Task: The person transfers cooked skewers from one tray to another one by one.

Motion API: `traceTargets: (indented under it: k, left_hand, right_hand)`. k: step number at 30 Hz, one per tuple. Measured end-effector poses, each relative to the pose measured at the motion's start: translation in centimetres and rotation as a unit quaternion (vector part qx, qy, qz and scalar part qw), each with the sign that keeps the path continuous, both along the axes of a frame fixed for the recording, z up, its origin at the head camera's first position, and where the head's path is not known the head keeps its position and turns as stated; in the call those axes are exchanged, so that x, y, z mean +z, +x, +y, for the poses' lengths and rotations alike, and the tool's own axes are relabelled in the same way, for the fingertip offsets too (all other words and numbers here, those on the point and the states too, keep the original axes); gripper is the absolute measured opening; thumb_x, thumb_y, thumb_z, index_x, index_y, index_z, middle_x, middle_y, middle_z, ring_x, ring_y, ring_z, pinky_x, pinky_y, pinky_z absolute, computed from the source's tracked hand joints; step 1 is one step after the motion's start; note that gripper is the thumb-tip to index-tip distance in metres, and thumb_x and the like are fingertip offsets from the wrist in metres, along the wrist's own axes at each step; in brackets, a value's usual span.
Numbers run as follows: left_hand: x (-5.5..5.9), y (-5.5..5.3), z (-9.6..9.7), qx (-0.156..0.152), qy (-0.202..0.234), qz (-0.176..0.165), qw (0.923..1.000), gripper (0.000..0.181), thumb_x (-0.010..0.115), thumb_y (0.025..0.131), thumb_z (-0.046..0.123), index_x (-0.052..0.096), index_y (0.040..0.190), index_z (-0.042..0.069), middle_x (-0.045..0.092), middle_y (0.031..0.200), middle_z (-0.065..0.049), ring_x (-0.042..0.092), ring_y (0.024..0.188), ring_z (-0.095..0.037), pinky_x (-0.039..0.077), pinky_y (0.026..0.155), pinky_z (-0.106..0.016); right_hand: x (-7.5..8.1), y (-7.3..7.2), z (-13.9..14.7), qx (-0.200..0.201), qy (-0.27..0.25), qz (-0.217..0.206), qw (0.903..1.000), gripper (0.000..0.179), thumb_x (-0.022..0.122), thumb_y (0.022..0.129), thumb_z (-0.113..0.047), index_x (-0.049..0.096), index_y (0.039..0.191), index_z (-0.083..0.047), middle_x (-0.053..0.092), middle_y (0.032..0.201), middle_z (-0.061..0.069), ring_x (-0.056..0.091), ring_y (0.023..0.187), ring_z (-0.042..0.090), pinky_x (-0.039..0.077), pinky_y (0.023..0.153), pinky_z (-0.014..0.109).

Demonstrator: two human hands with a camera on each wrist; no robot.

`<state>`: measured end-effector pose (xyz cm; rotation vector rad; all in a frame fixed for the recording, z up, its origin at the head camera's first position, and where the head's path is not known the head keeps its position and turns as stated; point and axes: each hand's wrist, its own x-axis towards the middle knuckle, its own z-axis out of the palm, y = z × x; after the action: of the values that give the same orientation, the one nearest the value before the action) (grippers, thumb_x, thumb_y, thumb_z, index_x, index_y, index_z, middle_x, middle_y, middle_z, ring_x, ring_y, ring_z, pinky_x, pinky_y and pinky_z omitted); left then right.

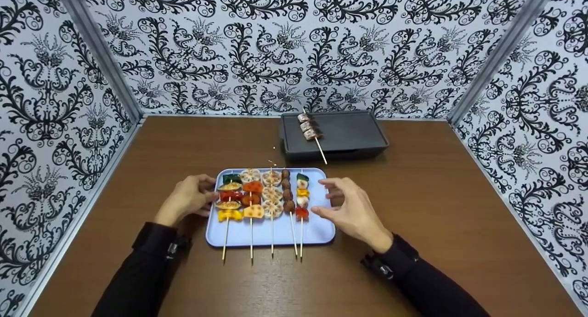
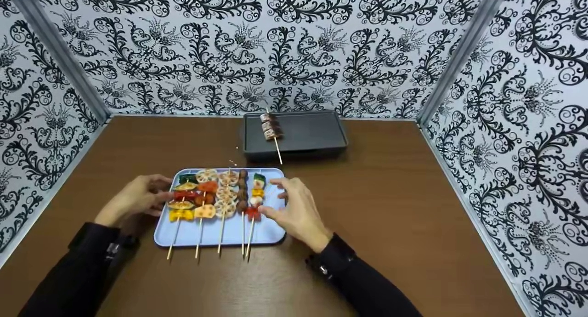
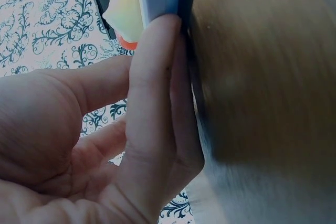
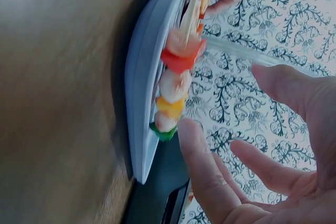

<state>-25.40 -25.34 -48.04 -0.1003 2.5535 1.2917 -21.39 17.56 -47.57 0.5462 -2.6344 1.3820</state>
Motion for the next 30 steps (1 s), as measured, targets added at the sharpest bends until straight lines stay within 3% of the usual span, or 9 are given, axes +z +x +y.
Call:
traceTargets:
  k: [5, 11, 16, 19, 23, 30]
  left_hand:
    - [-0.1, 0.0, -0.1, 0.0, -0.001, -0.001, 1.0, 0.049, 0.073, 0.116, 0.012, 0.06, 0.161, -0.002, 0.073, 0.135, -0.033, 0.081, 0.08, -0.021, 0.075, 0.069, -0.035]
    - [-0.2, -0.1, -0.1, 0.002, 0.001, -0.004, 1.0, 0.048, 0.073, 0.116, 0.012, 0.061, 0.16, -0.001, 0.073, 0.132, -0.031, 0.081, 0.081, -0.021, 0.076, 0.07, -0.036]
    - [-0.1, -0.2, -0.1, 0.005, 0.006, -0.008, 0.9999, 0.049, 0.073, 0.115, 0.011, 0.061, 0.161, 0.0, 0.072, 0.132, -0.031, 0.081, 0.08, -0.02, 0.076, 0.07, -0.036]
    - [-0.1, -0.1, -0.1, 0.007, 0.007, -0.012, 0.9999, 0.049, 0.073, 0.116, 0.01, 0.06, 0.162, 0.0, 0.072, 0.135, -0.031, 0.082, 0.079, -0.02, 0.076, 0.071, -0.036]
    - [0.0, 0.0, -0.2, 0.006, 0.001, -0.013, 0.9999, 0.049, 0.072, 0.116, 0.012, 0.059, 0.163, 0.0, 0.071, 0.137, -0.033, 0.082, 0.082, -0.021, 0.076, 0.072, -0.037]
    - [0.0, -0.1, -0.1, 0.007, 0.004, -0.018, 0.9998, 0.05, 0.072, 0.117, 0.014, 0.059, 0.163, 0.0, 0.07, 0.143, -0.035, 0.083, 0.086, -0.024, 0.077, 0.074, -0.037]
  right_hand:
    - [-0.1, -0.8, 0.5, -0.023, -0.005, 0.026, 0.9994, 0.078, 0.106, 0.088, -0.021, 0.071, 0.157, -0.013, 0.067, 0.14, 0.026, 0.079, 0.125, 0.042, 0.077, 0.093, 0.048]
    - [-0.1, -1.8, 0.9, -0.056, 0.014, 0.058, 0.9967, 0.085, 0.108, 0.086, -0.025, 0.068, 0.162, -0.021, 0.063, 0.148, 0.019, 0.067, 0.137, 0.036, 0.077, 0.091, 0.053]
    - [-0.1, -2.9, 1.0, -0.075, 0.023, 0.076, 0.994, 0.096, 0.109, 0.084, -0.024, 0.063, 0.168, -0.019, 0.053, 0.163, 0.023, 0.061, 0.149, 0.045, 0.075, 0.095, 0.06]
    - [-0.1, -3.8, 1.0, -0.084, 0.044, 0.096, 0.9908, 0.105, 0.11, 0.082, -0.024, 0.058, 0.172, -0.017, 0.046, 0.174, 0.026, 0.054, 0.159, 0.049, 0.068, 0.114, 0.063]
    - [0.0, -5.0, 0.8, -0.092, 0.071, 0.131, 0.9845, 0.111, 0.112, 0.08, -0.023, 0.054, 0.174, -0.015, 0.038, 0.181, 0.029, 0.044, 0.167, 0.052, 0.049, 0.136, 0.066]
    - [0.2, -7.0, 0.4, -0.103, 0.123, 0.143, 0.9767, 0.12, 0.112, 0.079, -0.029, 0.047, 0.179, -0.021, 0.028, 0.19, 0.024, 0.024, 0.177, 0.058, 0.038, 0.141, 0.073]
